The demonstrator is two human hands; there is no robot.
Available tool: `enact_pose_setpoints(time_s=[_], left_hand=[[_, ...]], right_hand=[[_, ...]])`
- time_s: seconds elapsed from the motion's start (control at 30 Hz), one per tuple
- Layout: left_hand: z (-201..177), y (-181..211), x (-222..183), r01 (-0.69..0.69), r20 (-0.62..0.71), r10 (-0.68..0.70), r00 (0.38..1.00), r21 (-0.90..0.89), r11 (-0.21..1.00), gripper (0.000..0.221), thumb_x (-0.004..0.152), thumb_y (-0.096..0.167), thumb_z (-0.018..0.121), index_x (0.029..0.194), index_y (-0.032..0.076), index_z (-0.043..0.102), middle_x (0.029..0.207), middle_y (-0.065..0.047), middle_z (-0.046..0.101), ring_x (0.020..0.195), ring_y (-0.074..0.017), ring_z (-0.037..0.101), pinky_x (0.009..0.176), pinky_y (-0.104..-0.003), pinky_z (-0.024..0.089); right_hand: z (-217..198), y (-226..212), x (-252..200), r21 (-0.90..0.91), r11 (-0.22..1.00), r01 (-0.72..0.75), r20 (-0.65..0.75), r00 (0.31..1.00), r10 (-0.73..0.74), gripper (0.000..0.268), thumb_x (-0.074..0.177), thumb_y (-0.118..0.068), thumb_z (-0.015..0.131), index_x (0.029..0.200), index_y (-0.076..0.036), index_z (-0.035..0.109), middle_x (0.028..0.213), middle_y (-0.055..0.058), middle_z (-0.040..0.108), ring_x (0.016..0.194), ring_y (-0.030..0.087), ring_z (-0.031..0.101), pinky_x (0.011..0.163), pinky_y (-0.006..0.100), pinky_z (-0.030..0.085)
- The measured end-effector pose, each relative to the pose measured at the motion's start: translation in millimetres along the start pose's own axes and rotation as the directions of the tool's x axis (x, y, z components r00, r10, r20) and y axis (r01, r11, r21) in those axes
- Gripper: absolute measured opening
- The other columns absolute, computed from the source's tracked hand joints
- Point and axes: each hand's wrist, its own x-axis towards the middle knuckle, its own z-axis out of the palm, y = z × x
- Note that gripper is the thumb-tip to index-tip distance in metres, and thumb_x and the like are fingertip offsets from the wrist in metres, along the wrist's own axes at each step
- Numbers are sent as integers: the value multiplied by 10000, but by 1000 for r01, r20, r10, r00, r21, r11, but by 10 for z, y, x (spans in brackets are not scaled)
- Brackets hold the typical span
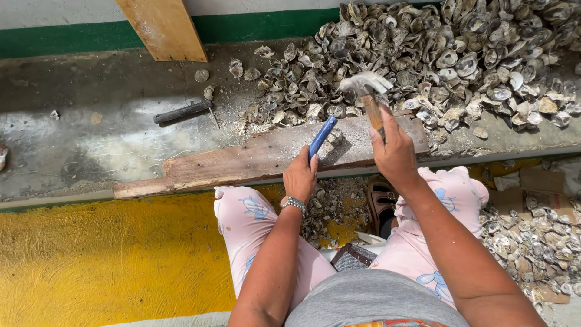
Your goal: Shucking oysters using a shucking knife and a hammer.
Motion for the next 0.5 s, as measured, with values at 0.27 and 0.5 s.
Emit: enact_pose_setpoints(time_s=[0.27,0.5], left_hand=[[53,-27,18,-80,-21,82,996,79,994,333,1041,345,546,1281,115,566,872,-183,704,721,-380,684,648,-495,523],[49,-7,5,-57,-6,58,998,84,995,347,1037,325,548,1299,97,544,852,-176,697,689,-363,686,626,-487,532]], right_hand=[[216,233,13,-211,963,168,94,984,-151,578,1035,-139,570,1575,-110,365,1025,227,735,763,398,723,664,459,582],[135,51,-124,-47,916,399,-230,888,-398,565,1088,-167,541,1597,-42,330,1088,263,696,870,358,742,716,421,641]])
